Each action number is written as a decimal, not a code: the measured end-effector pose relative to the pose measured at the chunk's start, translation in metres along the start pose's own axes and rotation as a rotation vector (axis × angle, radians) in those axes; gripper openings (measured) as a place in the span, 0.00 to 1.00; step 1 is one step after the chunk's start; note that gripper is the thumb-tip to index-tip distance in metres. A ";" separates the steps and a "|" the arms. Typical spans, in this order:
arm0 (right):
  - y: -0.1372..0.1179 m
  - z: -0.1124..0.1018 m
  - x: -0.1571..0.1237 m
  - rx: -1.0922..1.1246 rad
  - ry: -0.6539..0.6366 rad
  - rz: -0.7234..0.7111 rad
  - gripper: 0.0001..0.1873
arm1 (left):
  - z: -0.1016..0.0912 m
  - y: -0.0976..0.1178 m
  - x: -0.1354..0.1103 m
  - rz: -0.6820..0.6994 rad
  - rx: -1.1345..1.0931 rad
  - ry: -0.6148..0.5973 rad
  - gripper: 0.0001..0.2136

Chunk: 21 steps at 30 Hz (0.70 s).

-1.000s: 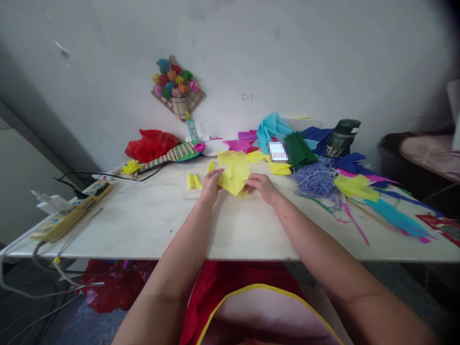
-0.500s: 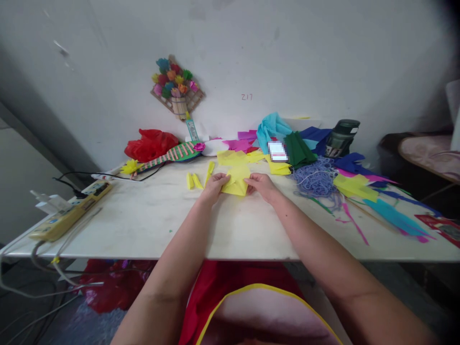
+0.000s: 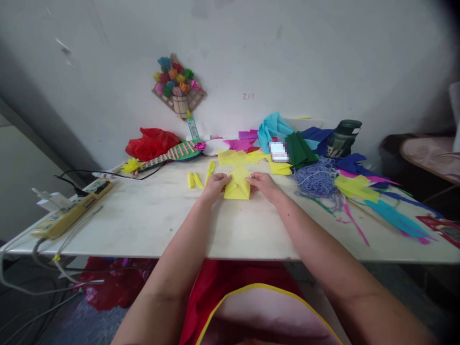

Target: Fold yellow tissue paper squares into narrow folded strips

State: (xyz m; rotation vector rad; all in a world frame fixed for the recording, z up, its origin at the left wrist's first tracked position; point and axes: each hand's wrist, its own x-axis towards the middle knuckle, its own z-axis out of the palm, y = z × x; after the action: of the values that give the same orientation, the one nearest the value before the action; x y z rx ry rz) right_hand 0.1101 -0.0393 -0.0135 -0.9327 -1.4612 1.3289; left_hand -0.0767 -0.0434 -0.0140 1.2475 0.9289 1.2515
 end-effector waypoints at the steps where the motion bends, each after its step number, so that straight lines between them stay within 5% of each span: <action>1: 0.000 0.000 0.000 -0.004 0.012 -0.006 0.13 | 0.000 0.000 0.000 -0.004 0.004 -0.002 0.16; 21: 0.002 -0.002 0.002 0.007 0.043 -0.031 0.10 | -0.003 0.002 -0.001 -0.030 0.006 -0.064 0.12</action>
State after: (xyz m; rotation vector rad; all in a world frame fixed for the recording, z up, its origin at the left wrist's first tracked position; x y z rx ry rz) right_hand 0.1111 -0.0366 -0.0150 -0.9242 -1.4319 1.2833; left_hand -0.0799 -0.0438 -0.0122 1.2675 0.9025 1.1794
